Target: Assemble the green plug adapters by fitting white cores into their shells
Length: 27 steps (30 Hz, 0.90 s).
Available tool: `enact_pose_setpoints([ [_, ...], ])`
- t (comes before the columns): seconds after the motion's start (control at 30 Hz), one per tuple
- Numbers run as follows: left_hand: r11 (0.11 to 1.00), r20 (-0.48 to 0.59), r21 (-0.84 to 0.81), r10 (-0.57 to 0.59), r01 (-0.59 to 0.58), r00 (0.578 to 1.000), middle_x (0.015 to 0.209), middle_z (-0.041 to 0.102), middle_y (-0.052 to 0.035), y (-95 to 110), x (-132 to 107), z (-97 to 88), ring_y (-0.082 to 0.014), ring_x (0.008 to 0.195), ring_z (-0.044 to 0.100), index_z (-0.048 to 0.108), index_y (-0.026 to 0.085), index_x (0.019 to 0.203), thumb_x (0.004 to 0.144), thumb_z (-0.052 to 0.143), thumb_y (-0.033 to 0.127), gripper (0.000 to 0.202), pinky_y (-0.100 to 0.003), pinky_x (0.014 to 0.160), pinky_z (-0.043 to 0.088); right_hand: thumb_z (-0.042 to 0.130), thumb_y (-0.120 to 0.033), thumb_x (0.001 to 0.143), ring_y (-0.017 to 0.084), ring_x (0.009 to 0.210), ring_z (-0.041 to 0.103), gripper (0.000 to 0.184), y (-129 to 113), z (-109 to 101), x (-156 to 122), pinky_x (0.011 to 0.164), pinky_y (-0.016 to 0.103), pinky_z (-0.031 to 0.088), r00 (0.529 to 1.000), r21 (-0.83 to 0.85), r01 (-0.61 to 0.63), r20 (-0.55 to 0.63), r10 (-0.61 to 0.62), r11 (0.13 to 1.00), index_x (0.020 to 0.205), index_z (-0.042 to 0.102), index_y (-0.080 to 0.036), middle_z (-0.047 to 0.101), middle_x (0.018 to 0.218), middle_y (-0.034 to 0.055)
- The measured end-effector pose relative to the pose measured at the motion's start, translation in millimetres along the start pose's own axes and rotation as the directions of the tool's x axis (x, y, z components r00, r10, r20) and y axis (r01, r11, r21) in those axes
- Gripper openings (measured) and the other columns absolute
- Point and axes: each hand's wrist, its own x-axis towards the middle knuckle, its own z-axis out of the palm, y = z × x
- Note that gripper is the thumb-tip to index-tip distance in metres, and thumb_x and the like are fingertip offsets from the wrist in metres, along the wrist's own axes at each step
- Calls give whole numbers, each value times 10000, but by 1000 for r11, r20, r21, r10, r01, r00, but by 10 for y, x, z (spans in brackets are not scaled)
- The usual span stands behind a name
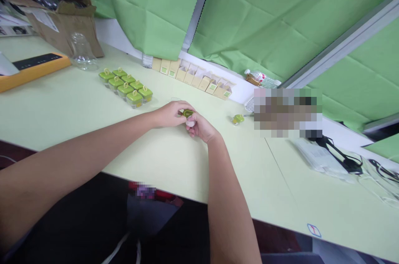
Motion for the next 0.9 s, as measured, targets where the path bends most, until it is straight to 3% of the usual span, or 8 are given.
enact_pose_setpoints([
  [0.2,983,7,174,53,-54,999,1109,693,-83,-12,-22,6,-220,1026,641,704,176,1075,769,485,73,390,-355,932,507,553,-279,650,131,448,411,136,15,11,-1,394,247,341,997,34,2,75,-4,999,762,536,-205,555,553,3],
  [0.37,958,5,279,62,-61,998,1117,672,-97,-38,-12,17,-222,1030,631,686,168,1088,857,435,102,347,-359,942,493,515,-313,682,123,441,345,104,2,31,16,421,264,346,983,142,-12,184,-15,990,693,494,-212,499,531,-3],
  [0.5,967,-28,252,38,-29,999,1105,684,-95,-119,14,24,-209,1020,634,678,160,1090,898,408,109,335,-356,939,495,482,-311,708,124,438,327,98,-27,55,-1,433,267,342,974,199,-12,224,-33,980,703,477,-213,483,530,-7],
  [0.73,986,-174,151,-48,74,984,1099,699,-81,-248,24,9,-197,1010,643,669,169,1117,890,443,120,324,-352,939,501,480,-302,685,127,434,319,102,-59,24,-23,449,269,345,982,250,-8,186,-40,968,746,464,-222,473,535,-23],
  [0.9,983,-204,115,-119,144,972,1058,690,-77,-259,17,-9,-181,958,638,651,168,1122,884,442,118,321,-346,917,503,494,-314,663,133,437,333,284,-66,0,-5,462,275,357,989,263,-1,145,-39,965,915,554,-200,487,543,-32],
])
